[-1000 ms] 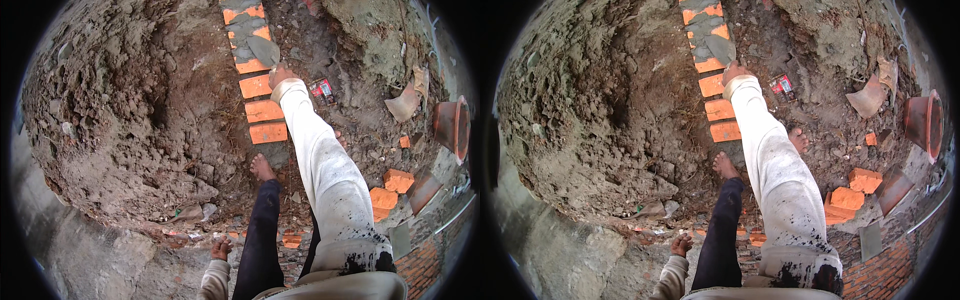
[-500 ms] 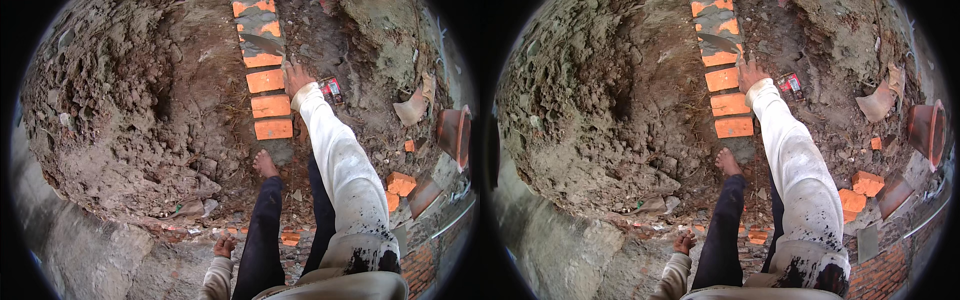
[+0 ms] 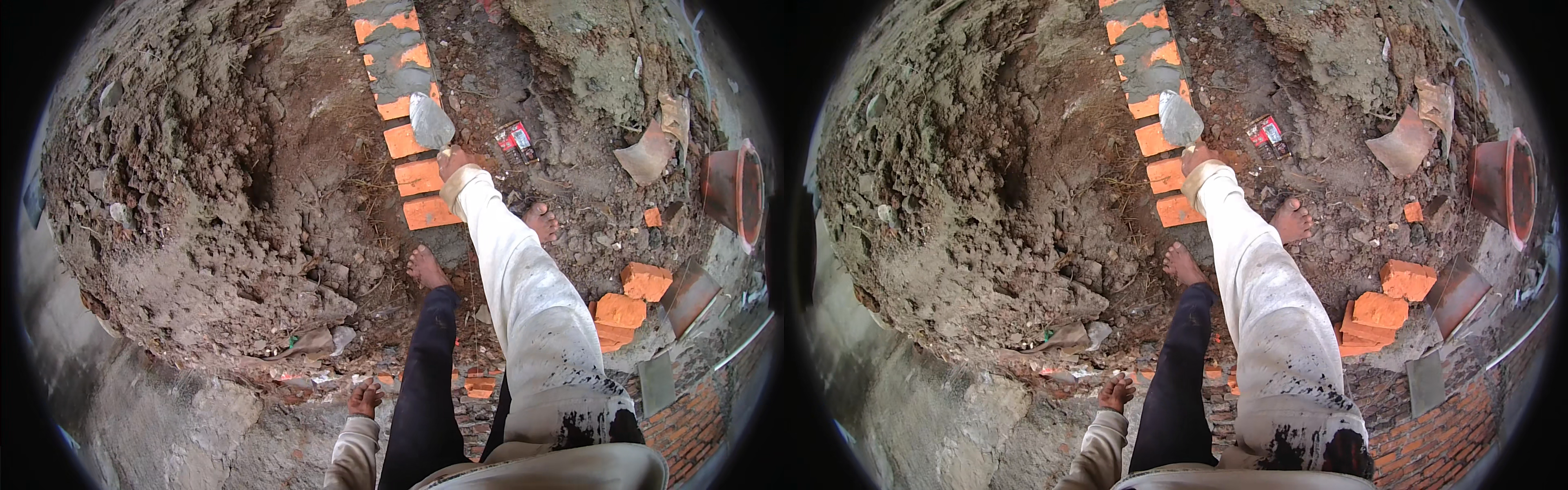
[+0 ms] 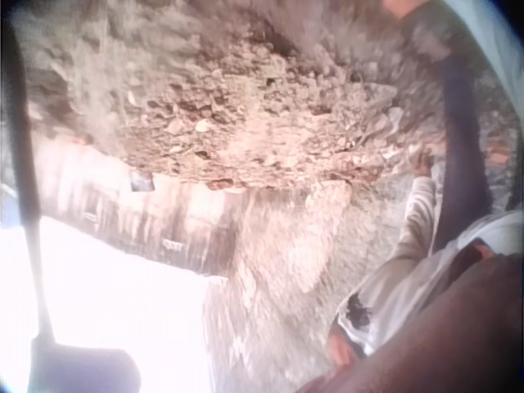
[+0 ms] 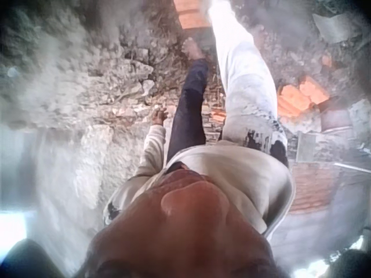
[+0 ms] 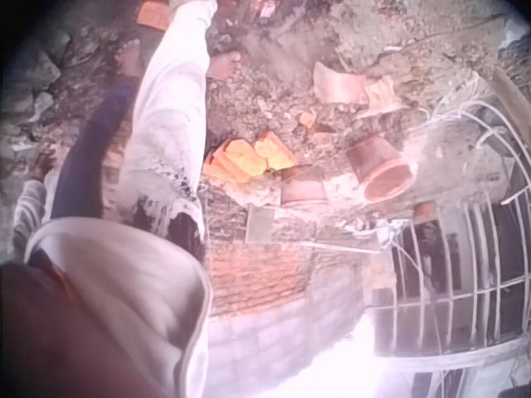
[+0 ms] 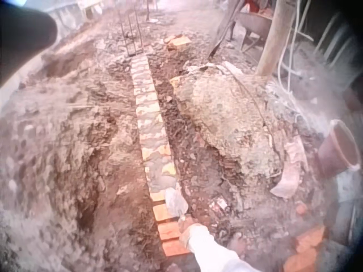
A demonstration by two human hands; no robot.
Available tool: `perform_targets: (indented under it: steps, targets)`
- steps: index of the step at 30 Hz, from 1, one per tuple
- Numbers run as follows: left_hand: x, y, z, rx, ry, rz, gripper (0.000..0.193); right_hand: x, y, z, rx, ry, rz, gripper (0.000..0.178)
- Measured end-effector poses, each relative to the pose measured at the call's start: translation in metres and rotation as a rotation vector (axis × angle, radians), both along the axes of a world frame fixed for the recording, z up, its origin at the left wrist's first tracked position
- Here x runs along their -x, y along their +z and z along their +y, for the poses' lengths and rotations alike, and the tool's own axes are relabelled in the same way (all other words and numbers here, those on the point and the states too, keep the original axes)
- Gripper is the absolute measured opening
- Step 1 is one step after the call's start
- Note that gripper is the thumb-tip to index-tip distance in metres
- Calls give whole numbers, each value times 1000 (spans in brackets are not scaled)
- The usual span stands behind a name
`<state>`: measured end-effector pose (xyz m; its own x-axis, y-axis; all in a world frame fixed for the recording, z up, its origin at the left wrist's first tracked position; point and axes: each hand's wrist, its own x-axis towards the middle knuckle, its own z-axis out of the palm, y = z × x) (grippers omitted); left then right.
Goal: The person scoops mortar from a bucket and spreads it onto a line of bricks on the ground using a trowel. They repeatedly apply mortar to the joints between bricks and smooth the surface.
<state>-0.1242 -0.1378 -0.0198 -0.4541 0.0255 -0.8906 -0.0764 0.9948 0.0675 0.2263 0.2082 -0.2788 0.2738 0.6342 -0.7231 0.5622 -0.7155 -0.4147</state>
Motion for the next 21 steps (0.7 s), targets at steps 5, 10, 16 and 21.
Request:
perform_targets:
  steps: [5, 10, 16, 21]
  targets:
    - [-4, -2, 21, -16, -163, -165, 30, -66, 118, -124, -354, -17, 289, 37]
    - [-23, -6, 64, -61, -185, -252, 15, -176, 305, -283, -199, -311, -113, 36]
    - [-45, -8, 144, -58, -508, -367, 13, -326, 425, -455, -22, -741, -928, 42]
    - [-53, -24, 217, -69, -754, -296, 26, -484, 379, -553, 606, -671, -887, 45]
